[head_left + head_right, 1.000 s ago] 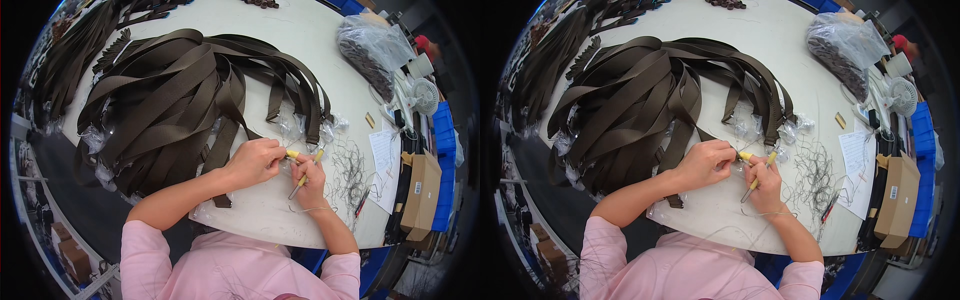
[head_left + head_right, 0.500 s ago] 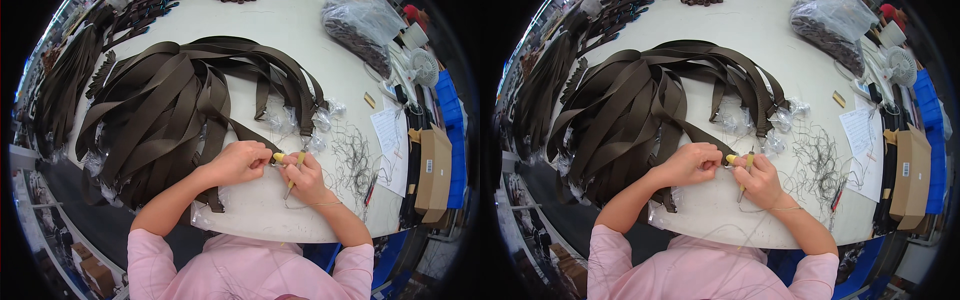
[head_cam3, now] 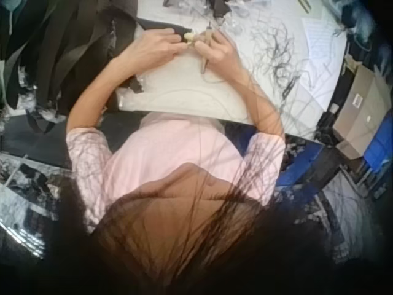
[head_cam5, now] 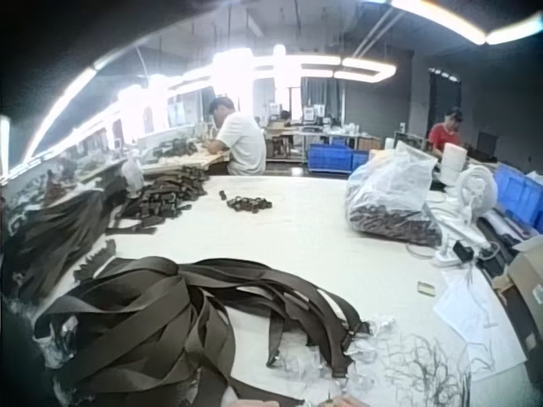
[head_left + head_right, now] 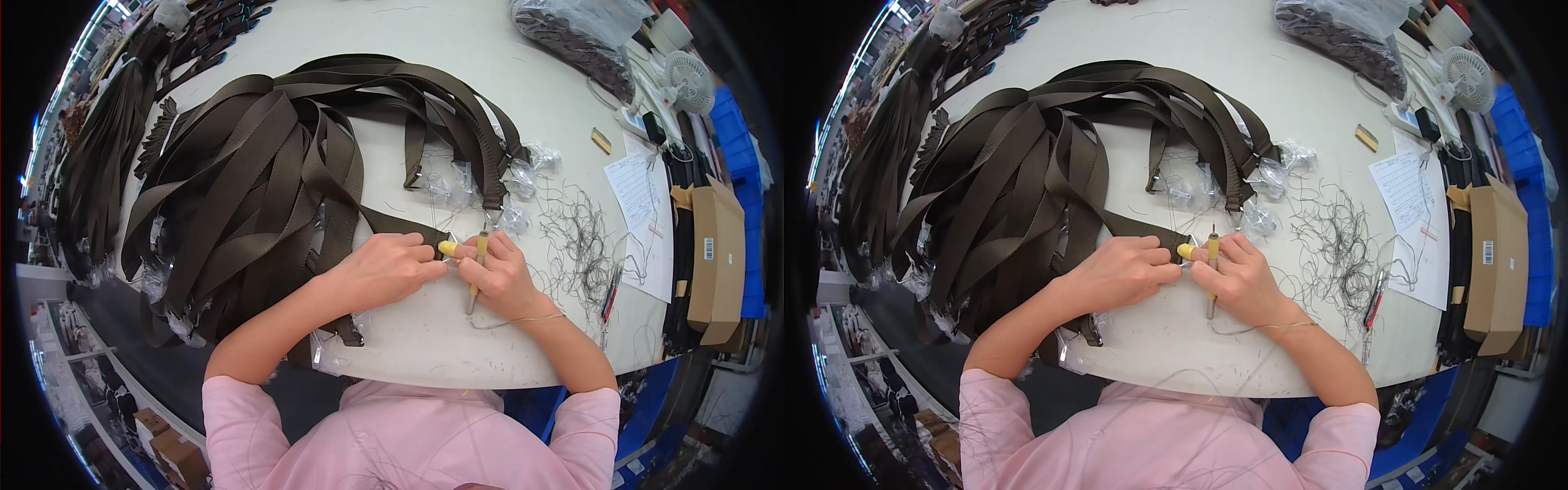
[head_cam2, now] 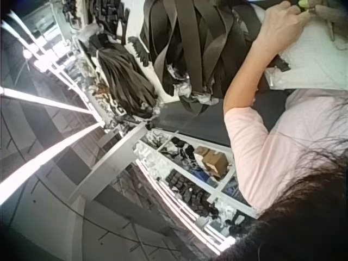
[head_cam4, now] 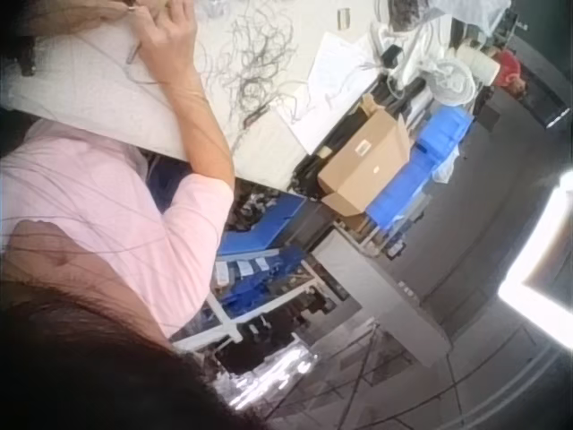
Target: The person sits at a workbench and uses a yellow-handled awl to stitch a metal buckle onto the end of a brown fabric strap. They repeatedly pierce the fabric and pull a thread through to secure the hardware. The person handles multiple straps, moving finished ones aside and picking up new ones from a pile on the table.
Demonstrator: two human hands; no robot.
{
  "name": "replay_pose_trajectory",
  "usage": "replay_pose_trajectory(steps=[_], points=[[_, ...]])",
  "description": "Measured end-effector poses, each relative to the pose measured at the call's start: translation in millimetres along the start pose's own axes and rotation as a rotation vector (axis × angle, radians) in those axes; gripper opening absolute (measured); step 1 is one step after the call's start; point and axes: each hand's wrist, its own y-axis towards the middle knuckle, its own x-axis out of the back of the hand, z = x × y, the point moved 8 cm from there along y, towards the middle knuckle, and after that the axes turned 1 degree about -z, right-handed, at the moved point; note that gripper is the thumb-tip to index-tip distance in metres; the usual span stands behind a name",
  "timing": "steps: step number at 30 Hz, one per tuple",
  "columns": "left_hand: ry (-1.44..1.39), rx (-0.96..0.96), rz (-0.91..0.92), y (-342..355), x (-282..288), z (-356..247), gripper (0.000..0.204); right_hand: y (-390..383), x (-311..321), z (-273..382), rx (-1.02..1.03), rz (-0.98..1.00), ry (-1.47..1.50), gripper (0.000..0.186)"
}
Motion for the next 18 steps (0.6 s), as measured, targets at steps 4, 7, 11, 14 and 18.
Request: replay_pose_trajectory(steps=[4, 7, 11, 14, 18], points=[[0.087, -0.017, 0.024, -3, 6, 2, 0.015, 2, 3, 1, 0.009, -0.016, 0.003, 0.018], [-0.102, 0.187, -0.009, 0, 32, 18, 0.014, -1, 1, -2, -0.012, 0.017, -0.005, 0.020], [-0.284, 0.337, -0.024, 4, 34, 32, 0.038, 5, 6, -4, -0.070, -0.045, 0.031, 0.026], [-0.273, 0.300, -0.048, 10, 17, 33, 0.061, 7, 1, -4, -0.033, -0.006, -0.058, 0.030], [-0.326, 0.309, -0.079, 20, 14, 40, 0.054, 8, 11, -21, -0.074, -0.045, -0.047, 0.026]])
